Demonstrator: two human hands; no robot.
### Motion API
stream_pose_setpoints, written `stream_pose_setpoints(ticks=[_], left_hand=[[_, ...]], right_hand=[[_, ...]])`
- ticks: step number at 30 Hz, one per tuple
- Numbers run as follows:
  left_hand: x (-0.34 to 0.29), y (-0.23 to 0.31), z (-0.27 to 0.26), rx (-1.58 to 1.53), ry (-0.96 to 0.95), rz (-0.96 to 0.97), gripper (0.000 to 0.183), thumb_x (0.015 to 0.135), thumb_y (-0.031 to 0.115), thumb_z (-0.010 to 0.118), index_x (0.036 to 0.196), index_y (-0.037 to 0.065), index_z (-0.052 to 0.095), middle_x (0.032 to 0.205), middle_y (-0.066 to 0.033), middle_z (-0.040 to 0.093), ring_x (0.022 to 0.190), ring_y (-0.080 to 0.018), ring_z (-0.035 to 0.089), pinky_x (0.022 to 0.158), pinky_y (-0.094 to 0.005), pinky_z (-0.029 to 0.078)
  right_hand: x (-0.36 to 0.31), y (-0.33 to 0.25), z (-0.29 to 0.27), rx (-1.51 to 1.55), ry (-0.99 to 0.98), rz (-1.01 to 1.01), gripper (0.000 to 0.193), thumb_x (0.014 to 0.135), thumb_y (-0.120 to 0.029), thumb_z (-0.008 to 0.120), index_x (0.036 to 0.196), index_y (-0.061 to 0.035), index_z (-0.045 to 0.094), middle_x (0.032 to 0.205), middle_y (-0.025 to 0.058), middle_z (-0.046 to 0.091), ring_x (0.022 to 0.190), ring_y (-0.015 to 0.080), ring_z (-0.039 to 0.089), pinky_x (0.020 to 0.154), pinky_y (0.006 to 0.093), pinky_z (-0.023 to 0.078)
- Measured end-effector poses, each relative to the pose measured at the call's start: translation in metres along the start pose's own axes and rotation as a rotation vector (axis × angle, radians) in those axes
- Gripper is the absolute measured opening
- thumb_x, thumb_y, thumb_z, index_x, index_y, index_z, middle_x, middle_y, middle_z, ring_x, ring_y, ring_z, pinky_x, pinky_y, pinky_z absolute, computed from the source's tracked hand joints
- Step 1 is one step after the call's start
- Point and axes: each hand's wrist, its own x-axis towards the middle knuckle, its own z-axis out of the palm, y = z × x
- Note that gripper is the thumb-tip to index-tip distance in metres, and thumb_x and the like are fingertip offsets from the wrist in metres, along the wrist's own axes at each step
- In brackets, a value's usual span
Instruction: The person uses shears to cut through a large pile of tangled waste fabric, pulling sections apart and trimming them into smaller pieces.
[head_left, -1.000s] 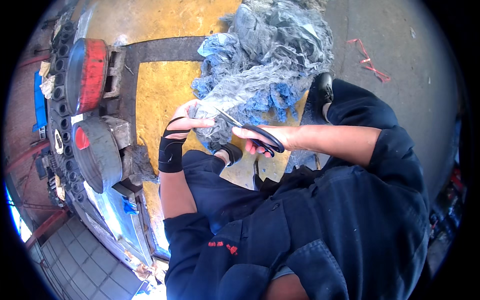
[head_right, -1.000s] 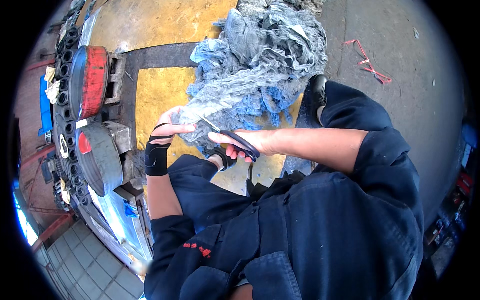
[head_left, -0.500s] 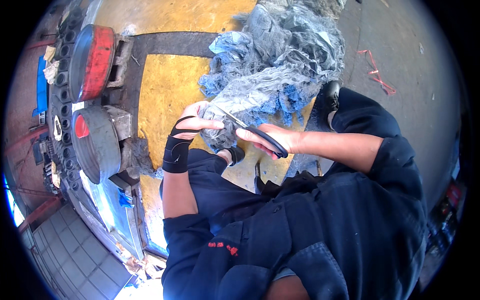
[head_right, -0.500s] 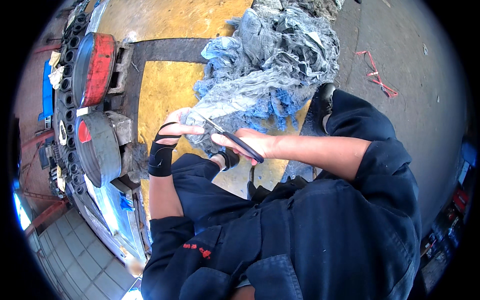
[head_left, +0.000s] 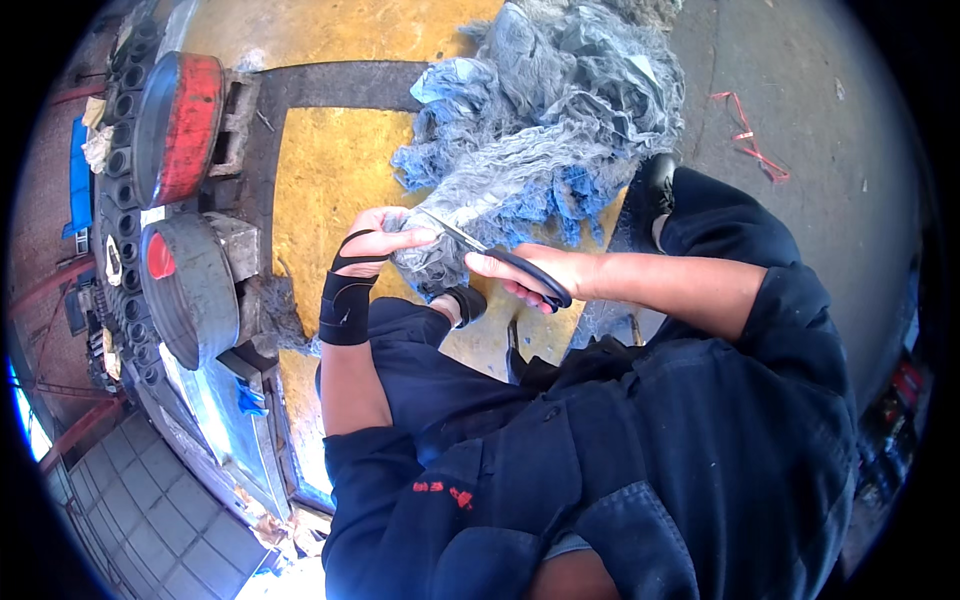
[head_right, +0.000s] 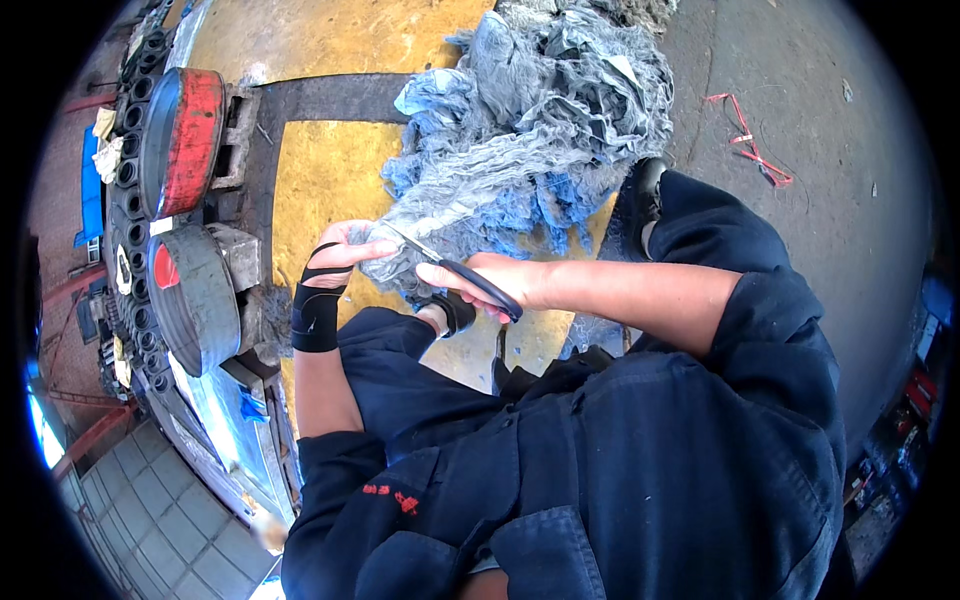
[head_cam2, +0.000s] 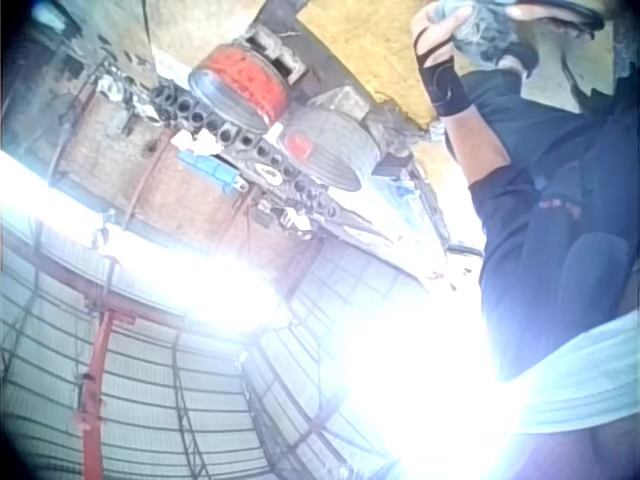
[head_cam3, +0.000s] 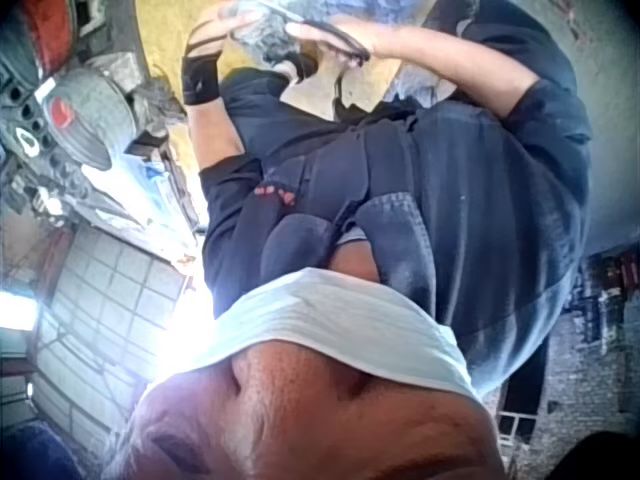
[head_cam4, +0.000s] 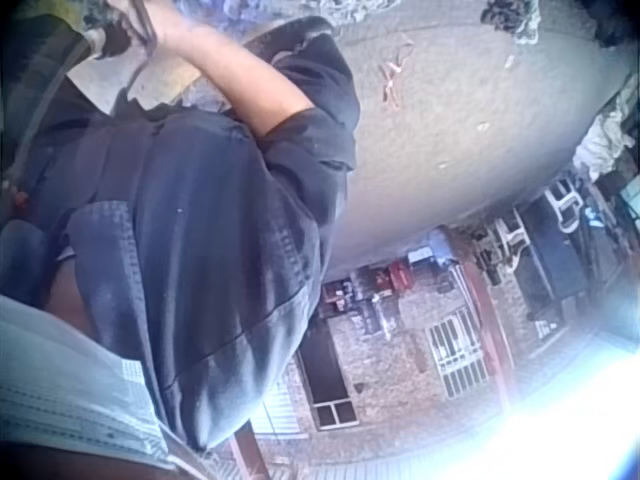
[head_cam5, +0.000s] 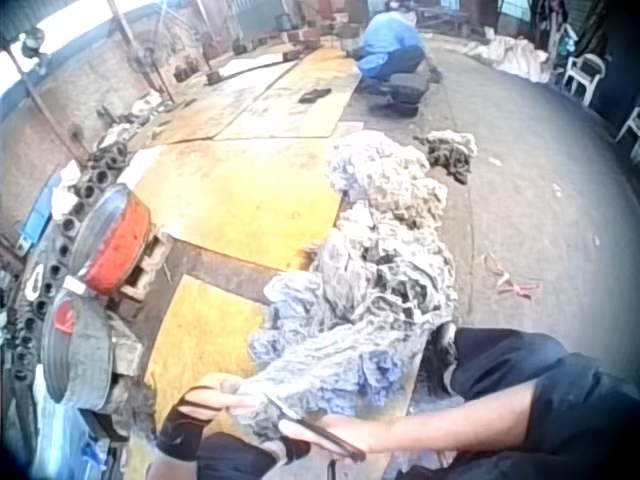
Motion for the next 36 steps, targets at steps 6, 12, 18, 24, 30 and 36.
stream_pose_setpoints(ticks=[6, 12, 18, 24, 30, 36], left_hand=[[0.001, 0.003, 0.004, -0.005, 0.006, -0.031, 0.025, 0.074, 0.013, 0.073, 0.093, -0.001, 0.066, 0.084, -0.0028, 0.065, 0.076, -0.0092, 0.059, 0.07, -0.0233, 0.045], [0.0, 0.005, 0.002, 0.027, 0.013, -0.037, 0.026, 0.072, 0.013, 0.075, 0.092, -0.001, 0.066, 0.084, -0.0028, 0.065, 0.075, -0.009, 0.058, 0.069, -0.0235, 0.045], [0.0, 0.009, 0.007, 0.036, -0.039, -0.058, 0.027, 0.072, 0.015, 0.076, 0.091, 0.0, 0.066, 0.083, -0.0025, 0.065, 0.074, -0.0089, 0.058, 0.068, -0.0234, 0.045], [-0.001, 0.01, 0.01, -0.039, -0.071, -0.049, 0.024, 0.074, 0.014, 0.074, 0.091, 0.0, 0.066, 0.083, -0.0026, 0.065, 0.075, -0.0097, 0.058, 0.069, -0.0235, 0.045], [-0.001, 0.008, 0.006, -0.037, -0.08, -0.03, 0.024, 0.074, 0.013, 0.073, 0.093, 0.0, 0.066, 0.085, -0.0024, 0.065, 0.077, -0.0095, 0.059, 0.071, -0.0235, 0.045], [-0.007, 0.019, 0.021, -0.063, -0.087, -0.043, 0.021, 0.074, 0.007, 0.073, 0.091, -0.002, 0.066, 0.085, -0.0061, 0.066, 0.077, -0.011, 0.06, 0.071, -0.0244, 0.047]], right_hand=[[0.0, -0.01, -0.003, 0.041, -0.102, 0.124, 0.072, 0.072, -0.081, 0.039, 0.066, -0.0095, 0.042, 0.057, -0.0002, 0.04, 0.045, 0.0104, 0.042, 0.042, 0.0236, 0.036], [0.001, -0.004, -0.003, -0.02, -0.107, 0.122, 0.076, 0.071, -0.083, 0.036, 0.072, -0.0077, 0.045, 0.067, 0.0003, 0.045, 0.05, 0.0096, 0.043, 0.046, 0.0219, 0.037], [0.012, -0.007, -0.005, -0.015, -0.108, 0.099, 0.076, 0.071, -0.083, 0.036, 0.071, -0.0077, 0.045, 0.065, 0.0002, 0.044, 0.049, 0.0087, 0.043, 0.045, 0.0218, 0.036], [0.011, -0.011, -0.001, -0.024, -0.046, 0.071, 0.072, 0.072, -0.081, 0.04, 0.063, -0.0092, 0.04, 0.054, -0.0004, 0.038, 0.041, 0.0094, 0.041, 0.038, 0.0235, 0.034], [0.004, -0.014, 0.005, 0.02, -0.003, 0.028, 0.07, 0.074, -0.079, 0.041, 0.06, -0.0099, 0.038, 0.05, -0.0006, 0.037, 0.038, 0.0098, 0.04, 0.035, 0.0246, 0.033], [0.019, -0.012, 0.0, 0.074, -0.012, 0.032, 0.07, 0.073, -0.079, 0.043, 0.06, -0.01, 0.038, 0.05, -0.0005, 0.038, 0.037, 0.0098, 0.04, 0.034, 0.0244, 0.034]])
